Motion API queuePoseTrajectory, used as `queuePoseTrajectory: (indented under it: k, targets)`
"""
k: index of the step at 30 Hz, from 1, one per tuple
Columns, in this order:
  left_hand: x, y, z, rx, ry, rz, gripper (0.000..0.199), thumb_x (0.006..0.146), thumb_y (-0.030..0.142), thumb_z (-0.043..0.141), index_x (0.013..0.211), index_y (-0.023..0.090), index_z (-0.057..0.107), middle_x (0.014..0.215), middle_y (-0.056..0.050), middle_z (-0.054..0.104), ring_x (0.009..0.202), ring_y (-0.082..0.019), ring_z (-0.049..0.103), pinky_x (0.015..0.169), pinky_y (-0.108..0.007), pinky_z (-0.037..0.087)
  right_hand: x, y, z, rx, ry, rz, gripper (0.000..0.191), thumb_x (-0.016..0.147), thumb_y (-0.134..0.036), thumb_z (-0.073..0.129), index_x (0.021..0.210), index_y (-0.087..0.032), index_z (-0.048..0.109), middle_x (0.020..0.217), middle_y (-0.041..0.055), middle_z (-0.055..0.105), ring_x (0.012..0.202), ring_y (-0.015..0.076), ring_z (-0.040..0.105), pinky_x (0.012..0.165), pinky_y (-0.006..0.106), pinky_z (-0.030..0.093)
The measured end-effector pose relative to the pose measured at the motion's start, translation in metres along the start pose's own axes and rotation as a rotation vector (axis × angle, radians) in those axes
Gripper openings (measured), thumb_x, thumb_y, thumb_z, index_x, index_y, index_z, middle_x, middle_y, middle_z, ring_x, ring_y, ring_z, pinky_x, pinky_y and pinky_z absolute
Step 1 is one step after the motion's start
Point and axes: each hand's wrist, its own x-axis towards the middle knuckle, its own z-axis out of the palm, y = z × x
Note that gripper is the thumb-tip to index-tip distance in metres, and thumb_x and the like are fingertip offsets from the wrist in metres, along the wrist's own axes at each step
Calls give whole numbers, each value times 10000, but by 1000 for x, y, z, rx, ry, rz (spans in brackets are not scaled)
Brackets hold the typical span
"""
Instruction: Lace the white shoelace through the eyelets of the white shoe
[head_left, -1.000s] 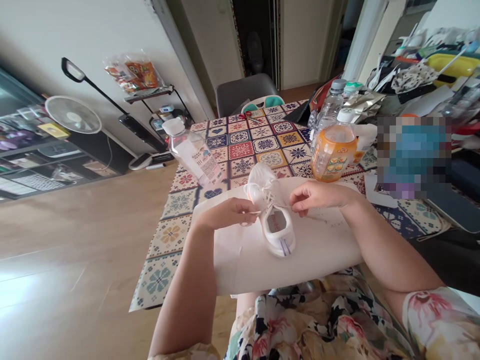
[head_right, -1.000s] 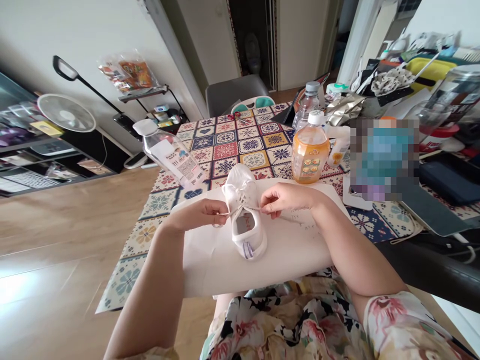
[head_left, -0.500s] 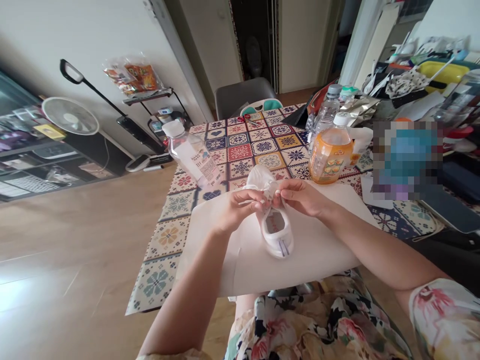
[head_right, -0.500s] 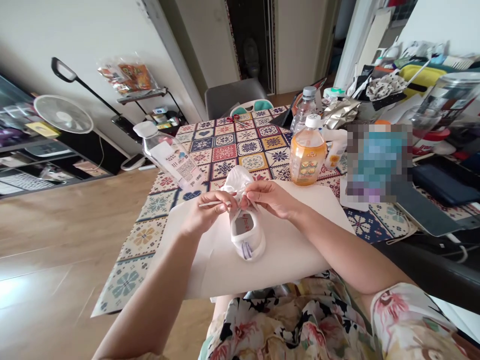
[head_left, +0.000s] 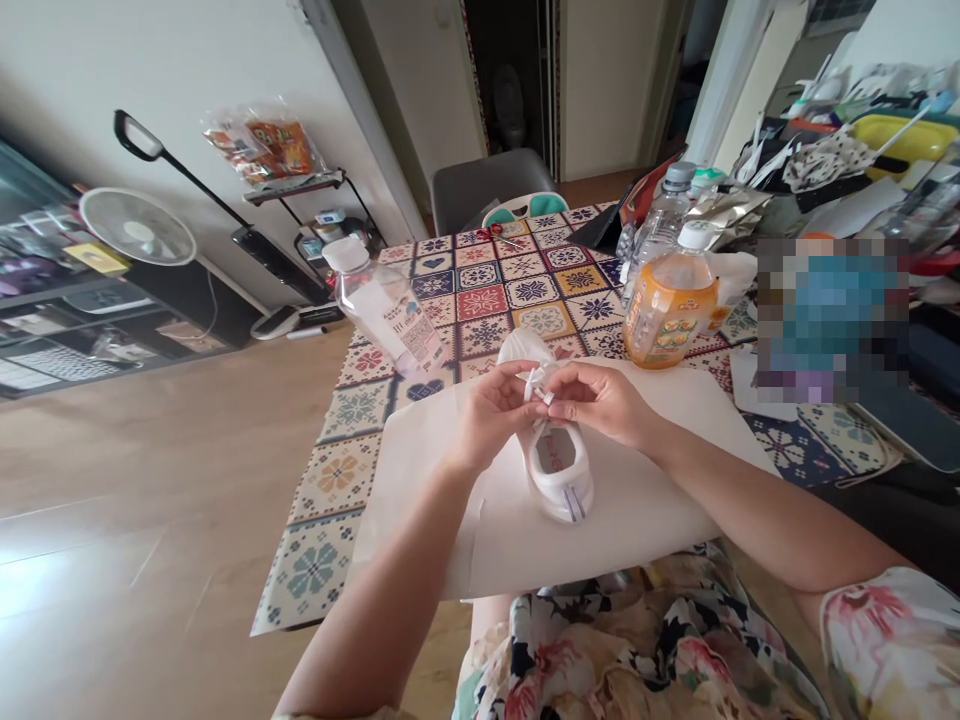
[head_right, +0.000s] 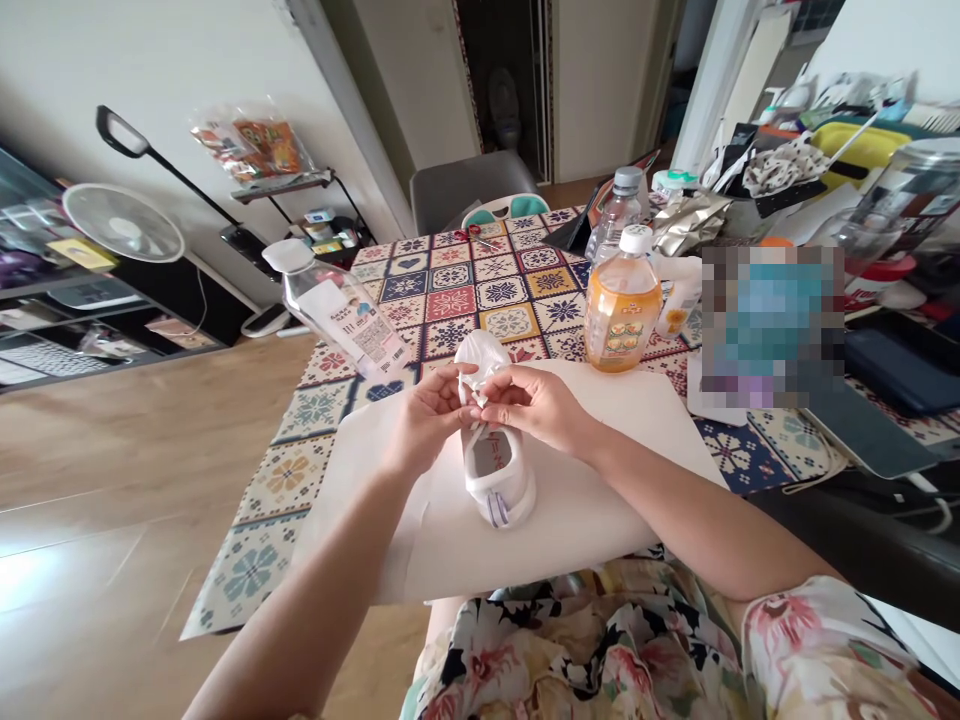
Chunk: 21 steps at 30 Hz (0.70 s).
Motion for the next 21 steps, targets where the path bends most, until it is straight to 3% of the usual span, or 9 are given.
queuePoseTrajectory:
  k: [5,8,10,12,15,18,20,21]
  targets:
    - [-2,4,4,71,25,9,317,567,221,907,810,196,705,686,17,709,637,-133,662,642,-247,542,-3,-1,1,-37,14,-39,247,757,-409,805,819,-202,685,770,12,693,664,154,671,642,281,553]
    - [-1,13,-8,104,56,52,274,556,283,915,677,186,689,645,14,681,562,-106,591,560,-222,484,-3,1,1,-53,36,-44,269,803,-459,756,827,-202,683,684,9,693,628,162,673,611,277,531]
    - [0,23,-23,93,116,140,282,579,348,906,703,192,707,560,39,608,465,-69,456,467,-201,380,-2,3,1,-34,66,-39,298,789,-478,766,837,-197,678,623,-1,681,599,160,666,596,270,517]
    - [1,31,-38,66,219,287,287,699,475,813,797,217,736,479,60,496,445,-79,356,458,-213,331,0,4,1,-16,78,-37,319,772,-487,779,832,-192,675,605,-3,678,584,158,661,587,267,510]
    - [1,37,-46,243,332,479,311,785,530,725,789,221,755,614,8,603,609,-129,474,617,-250,418,1,4,2,-13,46,-36,322,767,-490,783,829,-192,674,605,0,678,584,160,662,580,267,507]
    - [-1,30,-34,469,93,381,304,715,469,811,882,219,774,886,-48,731,844,-194,600,796,-298,446,0,2,3,-21,31,-61,307,782,-484,771,826,-196,678,613,1,675,591,160,660,579,268,509]
    - [-3,21,-21,521,-42,247,381,635,408,878,941,207,771,894,-65,748,860,-213,638,829,-316,455,0,1,4,-35,30,-81,289,788,-473,767,810,-199,679,648,4,681,600,156,661,583,266,516]
    - [-4,16,-15,524,-38,207,392,601,370,903,929,203,769,857,-59,748,830,-208,647,816,-312,462,-1,0,4,-44,28,-89,281,788,-467,768,803,-201,678,676,6,687,606,154,664,589,267,523]
